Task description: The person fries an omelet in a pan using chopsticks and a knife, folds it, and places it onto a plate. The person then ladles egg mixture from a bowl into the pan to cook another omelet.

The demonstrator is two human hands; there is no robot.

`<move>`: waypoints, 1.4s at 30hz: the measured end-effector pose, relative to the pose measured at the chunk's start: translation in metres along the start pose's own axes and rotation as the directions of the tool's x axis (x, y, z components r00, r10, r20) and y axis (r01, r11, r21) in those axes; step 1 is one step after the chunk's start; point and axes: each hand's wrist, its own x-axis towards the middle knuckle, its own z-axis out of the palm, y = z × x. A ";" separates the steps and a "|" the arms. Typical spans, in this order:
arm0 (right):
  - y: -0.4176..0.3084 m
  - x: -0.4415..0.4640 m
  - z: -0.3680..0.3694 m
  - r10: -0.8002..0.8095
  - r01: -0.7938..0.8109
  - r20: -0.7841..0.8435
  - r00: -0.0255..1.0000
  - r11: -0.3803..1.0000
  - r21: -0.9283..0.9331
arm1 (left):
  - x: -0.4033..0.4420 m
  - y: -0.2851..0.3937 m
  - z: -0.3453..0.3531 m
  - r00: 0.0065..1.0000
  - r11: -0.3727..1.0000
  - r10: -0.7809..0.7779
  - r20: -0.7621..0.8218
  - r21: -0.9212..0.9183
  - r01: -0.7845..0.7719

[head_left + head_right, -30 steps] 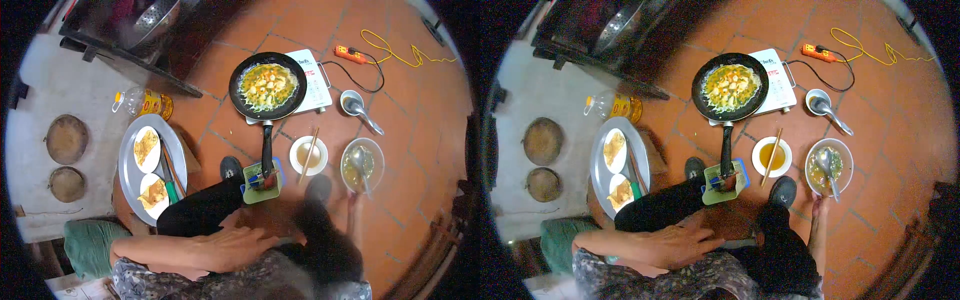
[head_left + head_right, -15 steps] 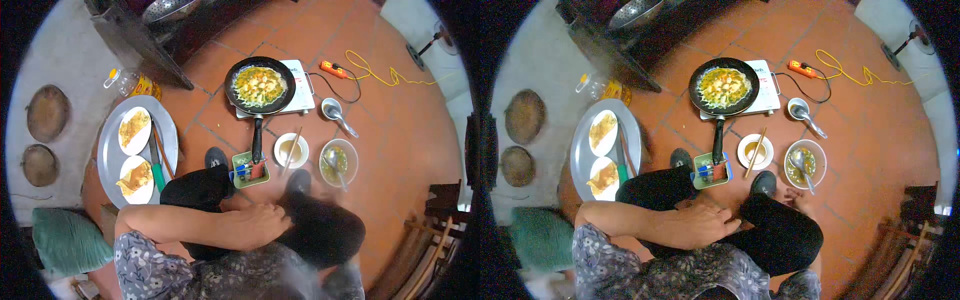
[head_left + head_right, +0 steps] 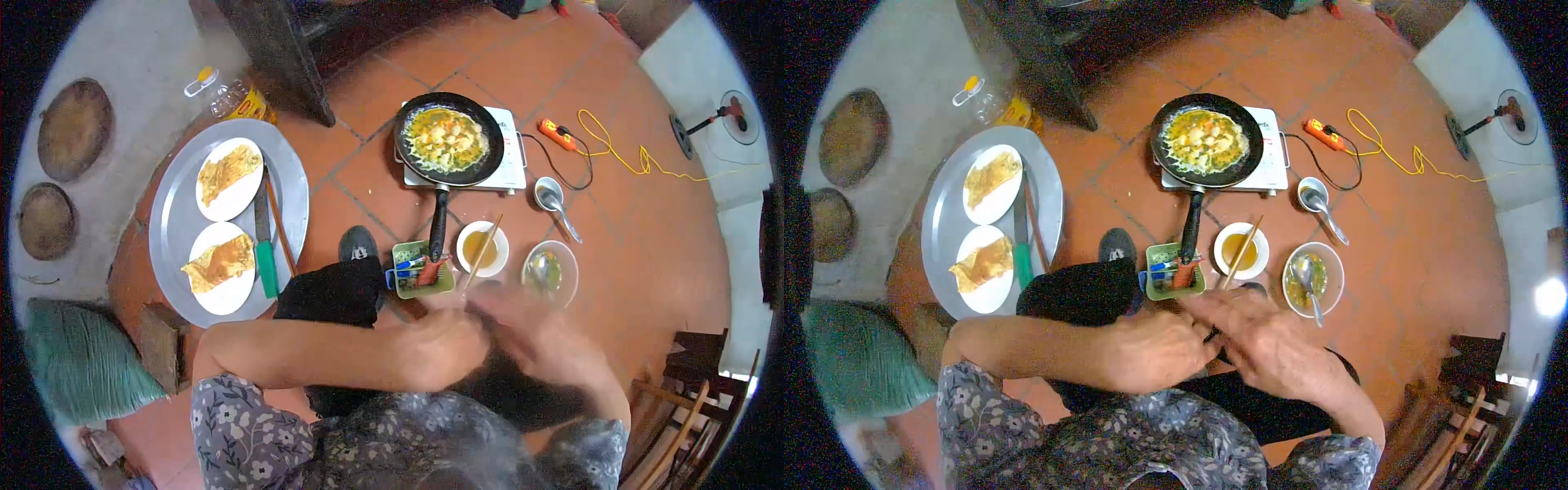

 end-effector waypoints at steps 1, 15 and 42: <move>0.002 0.001 0.006 -0.031 0.031 0.021 0.999 0.999 0.014 | -0.004 0.005 0.009 0.997 0.991 0.002 -0.075 0.137 0.008; 0.040 0.008 0.024 -0.047 0.150 0.287 0.957 0.926 -0.347 | -0.008 0.022 0.015 0.987 0.980 -0.043 0.156 0.200 0.011; 0.071 0.023 0.016 0.129 -0.054 0.465 0.876 0.984 -0.172 | 0.002 -0.001 -0.018 0.986 0.997 -0.043 0.160 0.076 0.031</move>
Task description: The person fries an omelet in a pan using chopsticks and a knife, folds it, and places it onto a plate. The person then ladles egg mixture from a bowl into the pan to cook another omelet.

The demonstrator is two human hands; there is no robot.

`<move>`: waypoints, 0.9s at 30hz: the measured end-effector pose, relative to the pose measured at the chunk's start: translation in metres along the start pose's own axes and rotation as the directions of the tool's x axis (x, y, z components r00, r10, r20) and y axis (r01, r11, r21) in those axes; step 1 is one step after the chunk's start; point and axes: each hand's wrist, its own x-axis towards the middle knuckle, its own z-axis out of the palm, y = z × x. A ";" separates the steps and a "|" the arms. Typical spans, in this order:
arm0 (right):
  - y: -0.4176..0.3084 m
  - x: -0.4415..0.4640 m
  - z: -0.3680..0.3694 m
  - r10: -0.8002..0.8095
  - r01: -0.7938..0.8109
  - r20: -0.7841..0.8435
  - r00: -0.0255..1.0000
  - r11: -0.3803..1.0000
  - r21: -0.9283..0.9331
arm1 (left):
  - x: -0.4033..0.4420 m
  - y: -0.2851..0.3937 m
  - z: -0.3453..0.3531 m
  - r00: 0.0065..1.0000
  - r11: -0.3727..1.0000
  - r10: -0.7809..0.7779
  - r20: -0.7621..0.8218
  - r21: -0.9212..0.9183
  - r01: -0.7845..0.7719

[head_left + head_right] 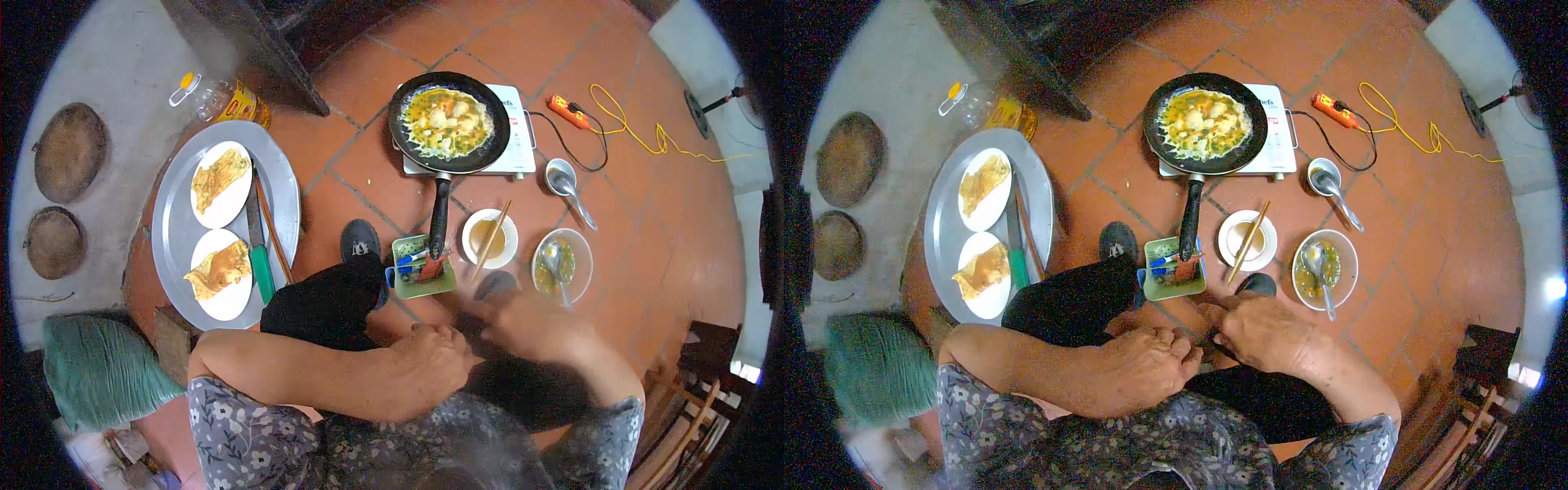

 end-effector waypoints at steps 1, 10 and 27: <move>0.000 -0.001 0.000 -0.007 0.007 -0.042 0.999 1.000 0.003 | 0.000 0.001 0.000 1.000 1.000 -0.001 -0.002 0.000 0.001; 0.001 0.006 -0.006 0.033 -0.033 0.000 0.999 0.999 0.034 | 0.001 -0.004 0.001 1.000 1.000 0.021 0.008 0.013 -0.021; 0.012 0.006 0.010 0.012 -0.010 -0.098 0.995 1.000 0.021 | -0.005 -0.006 -0.003 0.969 0.999 -0.053 -0.240 -0.024 0.049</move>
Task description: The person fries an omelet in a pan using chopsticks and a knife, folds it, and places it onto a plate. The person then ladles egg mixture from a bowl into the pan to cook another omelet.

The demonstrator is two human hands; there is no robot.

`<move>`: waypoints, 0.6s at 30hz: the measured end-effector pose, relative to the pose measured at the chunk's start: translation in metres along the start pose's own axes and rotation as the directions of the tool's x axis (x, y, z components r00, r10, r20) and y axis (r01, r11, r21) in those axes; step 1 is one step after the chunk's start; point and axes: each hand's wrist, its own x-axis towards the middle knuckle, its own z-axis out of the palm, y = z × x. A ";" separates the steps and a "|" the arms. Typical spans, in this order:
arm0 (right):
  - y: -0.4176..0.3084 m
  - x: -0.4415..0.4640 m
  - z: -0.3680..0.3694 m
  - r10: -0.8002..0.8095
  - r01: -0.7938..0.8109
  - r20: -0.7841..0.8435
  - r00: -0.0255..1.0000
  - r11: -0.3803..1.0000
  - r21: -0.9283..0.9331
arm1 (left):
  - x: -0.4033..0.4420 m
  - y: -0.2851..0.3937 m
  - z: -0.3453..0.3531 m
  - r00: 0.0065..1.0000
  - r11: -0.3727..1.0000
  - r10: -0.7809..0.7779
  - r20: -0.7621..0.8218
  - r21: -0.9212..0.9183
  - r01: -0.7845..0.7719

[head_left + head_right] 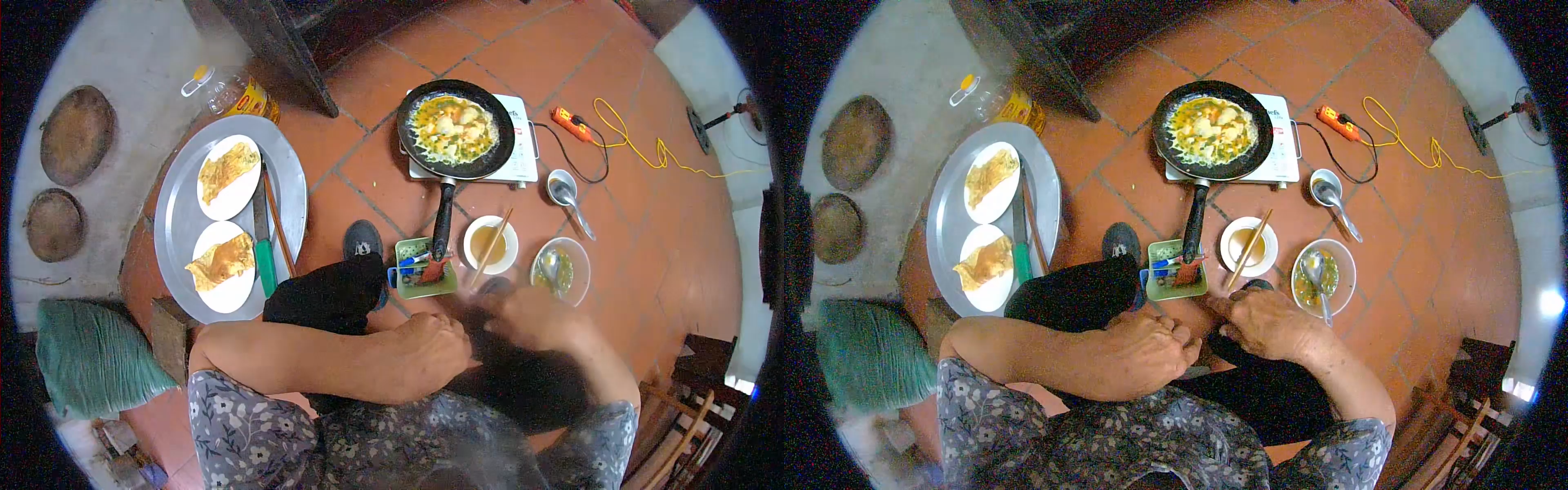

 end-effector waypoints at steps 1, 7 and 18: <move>0.000 0.000 0.000 0.011 -0.011 0.020 1.000 1.000 -0.001 | 0.000 0.000 0.001 1.000 1.000 0.000 0.001 -0.001 0.000; 0.001 0.002 -0.001 -0.003 0.003 0.031 1.000 1.000 0.017 | 0.000 0.001 0.008 0.999 0.995 0.024 0.028 0.093 -0.027; 0.129 0.129 0.079 0.357 -0.166 -0.195 0.914 0.766 0.621 | -0.010 -0.010 0.007 0.959 0.997 -0.046 0.278 -0.048 0.062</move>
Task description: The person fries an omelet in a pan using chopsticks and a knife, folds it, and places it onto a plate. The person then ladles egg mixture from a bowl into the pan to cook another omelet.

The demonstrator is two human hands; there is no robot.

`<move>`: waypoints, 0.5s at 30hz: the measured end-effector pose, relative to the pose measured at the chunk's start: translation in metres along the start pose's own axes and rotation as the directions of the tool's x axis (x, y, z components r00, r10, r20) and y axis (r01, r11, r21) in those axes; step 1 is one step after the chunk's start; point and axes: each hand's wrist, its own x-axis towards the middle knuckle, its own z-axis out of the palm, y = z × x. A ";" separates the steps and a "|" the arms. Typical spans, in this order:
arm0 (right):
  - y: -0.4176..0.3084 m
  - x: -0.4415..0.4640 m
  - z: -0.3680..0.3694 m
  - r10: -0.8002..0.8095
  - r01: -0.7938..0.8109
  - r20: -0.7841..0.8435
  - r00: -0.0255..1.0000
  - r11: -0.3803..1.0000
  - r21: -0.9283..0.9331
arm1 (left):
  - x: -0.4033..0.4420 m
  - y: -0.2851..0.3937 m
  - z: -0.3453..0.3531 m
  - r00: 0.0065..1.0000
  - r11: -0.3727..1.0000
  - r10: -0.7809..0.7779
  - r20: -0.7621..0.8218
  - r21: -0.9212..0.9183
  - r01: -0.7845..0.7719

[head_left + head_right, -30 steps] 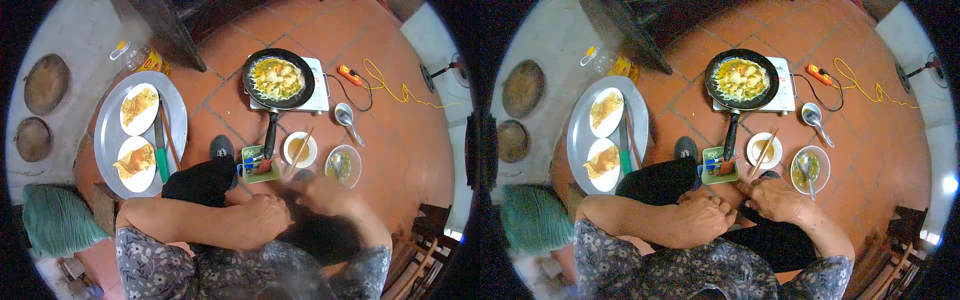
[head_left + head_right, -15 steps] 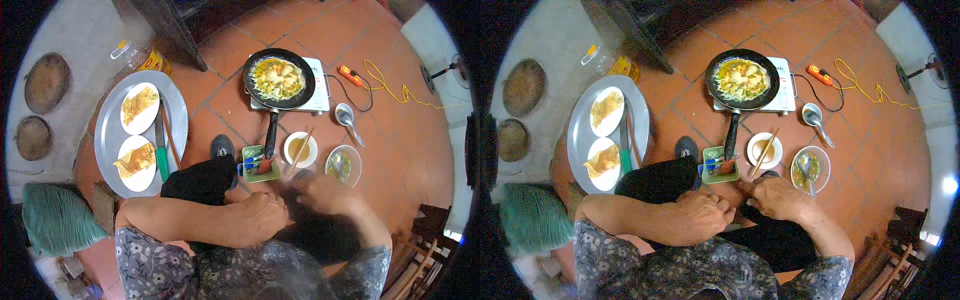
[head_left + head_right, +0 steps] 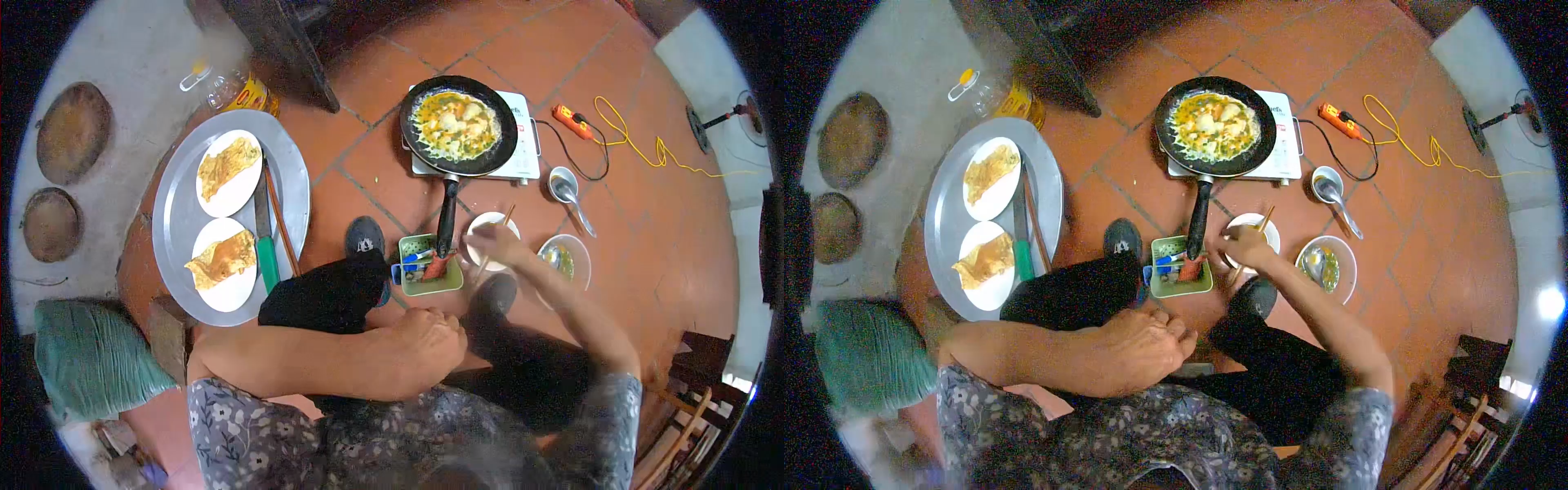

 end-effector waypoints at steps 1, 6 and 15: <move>0.019 0.029 0.010 0.026 -0.037 -0.138 0.990 0.996 -0.075 | -0.002 0.000 0.000 1.000 1.000 0.000 0.001 0.007 0.000; 0.030 0.080 0.057 0.303 -0.270 -0.160 0.939 0.942 0.197 | -0.010 -0.004 -0.001 0.977 0.998 -0.060 -0.205 0.011 0.064; 0.035 0.082 0.072 0.331 -0.180 -0.172 0.928 0.802 0.569 | -0.018 -0.013 -0.003 0.988 0.996 -0.053 -0.145 0.068 0.063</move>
